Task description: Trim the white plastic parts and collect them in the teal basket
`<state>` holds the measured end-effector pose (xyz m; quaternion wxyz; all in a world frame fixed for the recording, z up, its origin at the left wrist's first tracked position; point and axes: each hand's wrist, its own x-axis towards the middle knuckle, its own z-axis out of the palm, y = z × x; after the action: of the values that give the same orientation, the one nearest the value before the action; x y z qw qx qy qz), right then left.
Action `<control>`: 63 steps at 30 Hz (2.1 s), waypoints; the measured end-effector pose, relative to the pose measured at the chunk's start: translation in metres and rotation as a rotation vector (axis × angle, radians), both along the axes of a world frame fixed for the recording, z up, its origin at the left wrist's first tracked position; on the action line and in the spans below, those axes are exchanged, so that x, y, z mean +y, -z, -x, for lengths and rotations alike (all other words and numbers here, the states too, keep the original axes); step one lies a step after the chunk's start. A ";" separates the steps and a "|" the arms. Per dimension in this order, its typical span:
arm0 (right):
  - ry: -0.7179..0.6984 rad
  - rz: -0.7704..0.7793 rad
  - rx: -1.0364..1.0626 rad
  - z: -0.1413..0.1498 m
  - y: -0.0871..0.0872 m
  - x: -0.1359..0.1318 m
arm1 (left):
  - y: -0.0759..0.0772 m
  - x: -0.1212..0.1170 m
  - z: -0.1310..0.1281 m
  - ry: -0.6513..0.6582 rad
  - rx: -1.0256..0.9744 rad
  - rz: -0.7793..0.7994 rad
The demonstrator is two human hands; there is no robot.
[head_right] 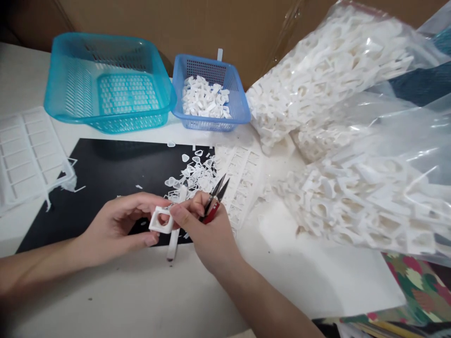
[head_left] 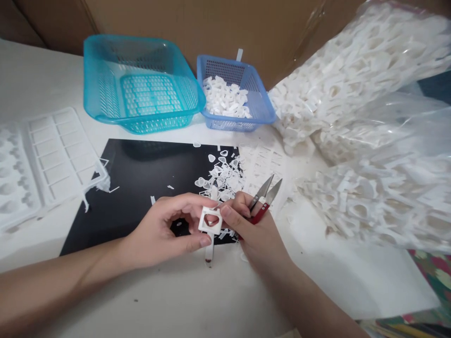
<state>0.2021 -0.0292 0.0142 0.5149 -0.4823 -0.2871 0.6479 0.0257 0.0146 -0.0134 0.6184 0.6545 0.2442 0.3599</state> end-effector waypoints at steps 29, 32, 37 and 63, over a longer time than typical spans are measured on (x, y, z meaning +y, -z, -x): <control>-0.015 0.054 -0.058 -0.001 0.000 0.000 | -0.006 -0.001 -0.001 -0.025 0.115 0.051; -0.014 0.029 -0.080 0.000 0.001 0.000 | -0.005 -0.001 -0.002 -0.041 0.112 0.020; 0.012 0.005 -0.078 0.001 0.002 0.000 | -0.002 -0.001 -0.002 -0.028 0.105 -0.018; 0.024 0.025 -0.023 0.001 0.002 0.000 | -0.004 -0.001 0.000 -0.030 0.163 -0.047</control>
<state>0.2013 -0.0289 0.0120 0.5132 -0.4993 -0.2792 0.6399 0.0255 0.0132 -0.0090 0.5756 0.6922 0.2949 0.3203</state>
